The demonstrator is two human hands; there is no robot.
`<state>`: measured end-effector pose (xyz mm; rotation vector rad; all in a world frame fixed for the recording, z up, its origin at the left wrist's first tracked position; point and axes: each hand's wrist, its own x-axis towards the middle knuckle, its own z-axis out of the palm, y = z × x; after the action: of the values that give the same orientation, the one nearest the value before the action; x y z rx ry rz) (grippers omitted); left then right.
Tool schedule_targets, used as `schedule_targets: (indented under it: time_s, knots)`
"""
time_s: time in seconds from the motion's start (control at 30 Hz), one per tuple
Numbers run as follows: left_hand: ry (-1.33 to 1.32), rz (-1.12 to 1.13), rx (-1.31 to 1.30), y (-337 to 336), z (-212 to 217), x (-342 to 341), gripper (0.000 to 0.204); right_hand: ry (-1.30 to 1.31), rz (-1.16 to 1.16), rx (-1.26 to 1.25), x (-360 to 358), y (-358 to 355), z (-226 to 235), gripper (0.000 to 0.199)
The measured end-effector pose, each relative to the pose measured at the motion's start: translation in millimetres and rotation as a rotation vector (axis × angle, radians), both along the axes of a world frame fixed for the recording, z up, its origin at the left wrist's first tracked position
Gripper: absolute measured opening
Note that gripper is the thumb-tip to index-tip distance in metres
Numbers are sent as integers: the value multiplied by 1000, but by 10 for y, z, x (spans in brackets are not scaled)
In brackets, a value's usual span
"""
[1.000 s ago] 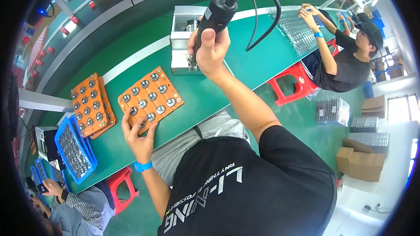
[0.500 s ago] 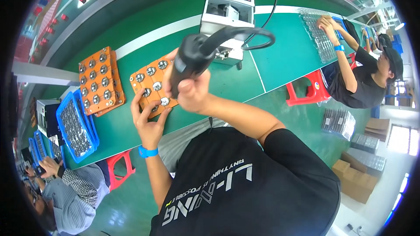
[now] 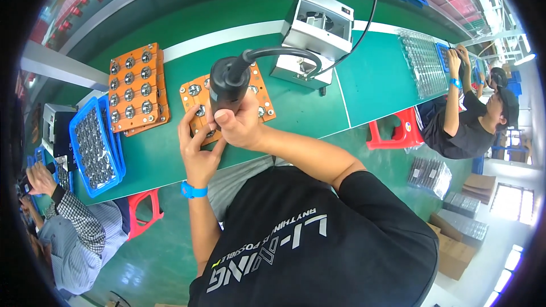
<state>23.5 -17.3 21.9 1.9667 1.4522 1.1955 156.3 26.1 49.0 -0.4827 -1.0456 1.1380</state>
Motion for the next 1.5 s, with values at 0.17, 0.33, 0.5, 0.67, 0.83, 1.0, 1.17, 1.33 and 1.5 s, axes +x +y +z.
schedule_targets:
  time_s: [0.17,0.33,0.5,0.67,0.83,1.0,1.17,1.33,1.5]
  knots:
    - [-12,2,-9,-45,-35,3,35,-145,209,-19,1,-5,-29,64]
    - [27,-4,0,-100,-57,-2,37,-144,211,-159,-61,15,-18,52]
    - [-12,9,-6,-124,-29,114,35,-73,140,-88,23,29,19,72]
    - [-16,16,8,-63,3,217,32,-150,-127,-41,535,58,459,90]
    - [-17,-7,-9,-17,-7,296,31,-248,-352,14,1238,133,669,89]
    - [-137,53,21,-13,51,287,36,-260,-619,95,1834,349,787,85]
    - [-110,73,9,11,-43,157,30,-303,-676,125,2016,488,793,84]
    - [-166,67,-33,31,-53,155,27,-335,-670,129,1963,583,765,82]
    - [-148,38,-31,62,-89,90,25,-278,-628,111,1890,527,684,82]
